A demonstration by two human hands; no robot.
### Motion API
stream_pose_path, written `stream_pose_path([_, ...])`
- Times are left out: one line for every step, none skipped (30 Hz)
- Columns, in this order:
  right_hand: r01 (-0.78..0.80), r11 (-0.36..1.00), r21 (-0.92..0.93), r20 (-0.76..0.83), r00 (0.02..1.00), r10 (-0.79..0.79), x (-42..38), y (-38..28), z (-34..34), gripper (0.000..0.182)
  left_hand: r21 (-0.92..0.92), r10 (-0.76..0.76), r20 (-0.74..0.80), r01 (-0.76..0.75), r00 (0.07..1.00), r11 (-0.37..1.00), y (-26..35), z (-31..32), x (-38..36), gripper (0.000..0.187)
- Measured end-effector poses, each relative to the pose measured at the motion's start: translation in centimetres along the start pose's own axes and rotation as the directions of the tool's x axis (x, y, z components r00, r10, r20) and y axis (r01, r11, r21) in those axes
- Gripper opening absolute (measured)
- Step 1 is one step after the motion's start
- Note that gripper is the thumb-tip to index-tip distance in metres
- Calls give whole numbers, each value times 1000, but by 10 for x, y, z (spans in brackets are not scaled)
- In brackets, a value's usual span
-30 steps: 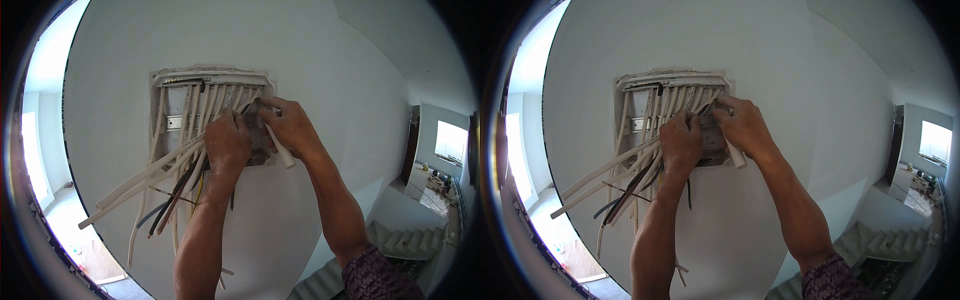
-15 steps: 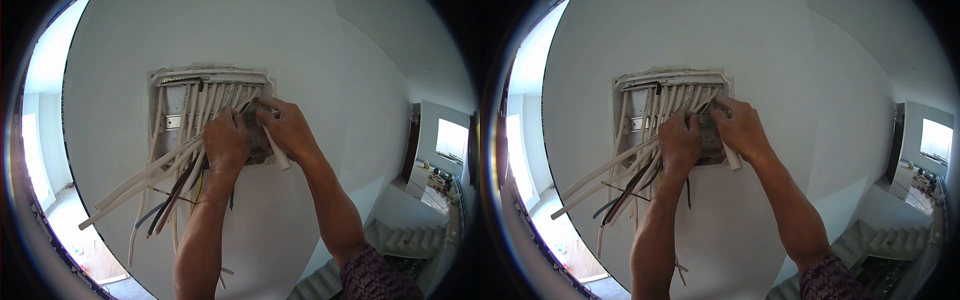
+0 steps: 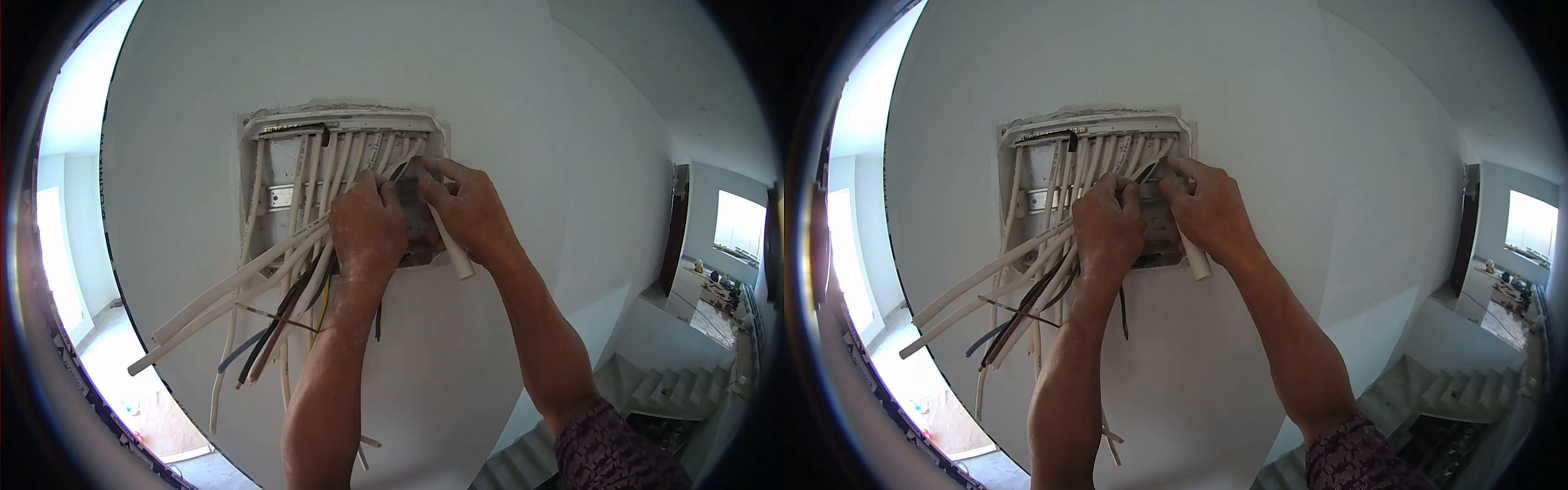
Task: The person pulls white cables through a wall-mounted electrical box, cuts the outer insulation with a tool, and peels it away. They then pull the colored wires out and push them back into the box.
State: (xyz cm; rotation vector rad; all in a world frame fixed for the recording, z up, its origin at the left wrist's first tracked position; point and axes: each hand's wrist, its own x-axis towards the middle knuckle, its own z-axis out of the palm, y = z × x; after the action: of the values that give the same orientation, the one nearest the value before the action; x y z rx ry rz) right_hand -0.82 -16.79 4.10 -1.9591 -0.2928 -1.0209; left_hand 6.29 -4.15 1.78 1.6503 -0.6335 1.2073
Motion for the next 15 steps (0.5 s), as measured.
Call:
stream_pose_path([1, 1000, 0, 3, 1000, -1, 0, 1, -1, 49, -4, -7, 9, 7, 1000, 1000, 1, 0, 0, 22])
stream_pose_path([1, 1000, 0, 6, 1000, -1, 1, 1, -1, 49, -3, -7, 10, 7, 1000, 1000, 1, 0, 0, 22])
stream_pose_path([1, 1000, 1, 6, 1000, -1, 1, 3, -1, 49, 0, -2, 6, 2, 1000, 1000, 1, 0, 0, 22])
stream_pose_path([15, 1000, 14, 5, 1000, -15, 2, 5, 0, 50, 4, 3, 1, -3, 1000, 1000, 1, -1, -1, 22])
stream_pose_path([28, 999, 27, 3, 1000, -28, 2, 6, 0, 51, 5, 3, 2, -3, 1000, 1000, 1, -1, 0, 22])
stream_pose_path([28, 999, 28, 4, 1000, -28, 2, 6, 0, 51, 1, -2, 4, 2, 1000, 1000, 1, -1, 0, 22])
stream_pose_path([23, 999, 27, 15, 1000, -24, 2, 6, -1, 51, -3, -8, 7, 8, 1000, 1000, 1, -1, 0, 22])
stream_pose_path([19, 999, 25, 26, 999, -20, 2, 5, -2, 51, -2, -8, 8, 8, 1000, 1000, 1, -1, -1, 22])
stream_pose_path([19, 999, 26, 26, 999, -19, 2, 5, -2, 51, -4, -6, 5, 6, 1000, 1000, 1, -1, -1, 22])
stream_pose_path([25, 1000, 16, 19, 1000, -25, 2, 5, -2, 49, -6, -4, 3, 4, 1000, 1000, 1, -1, -1, 22])
stream_pose_path([30, 1000, 5, 11, 999, -30, 2, 5, -3, 48, -5, -3, 5, 3, 1000, 1000, 1, 0, -1, 22])
stream_pose_path([29, 1000, 6, 11, 1000, -29, 1, 5, -3, 48, -11, -9, 6, 9, 1000, 1000, 1, 0, -1, 22])
stream_pose_path([33, 999, 4, 12, 999, -33, 2, 5, -3, 48, -17, -16, 6, 16, 1000, 1000, 1, 0, -1, 22])
stream_pose_path([38, 999, 2, 11, 999, -38, 2, 5, -3, 47, -17, -16, 6, 16, 1000, 1000, 2, 0, -1, 22])
stream_pose_path([37, 999, 3, 11, 999, -37, 2, 7, -3, 47, -6, -18, 10, 18, 1000, 1000, 2, -1, -1, 22])
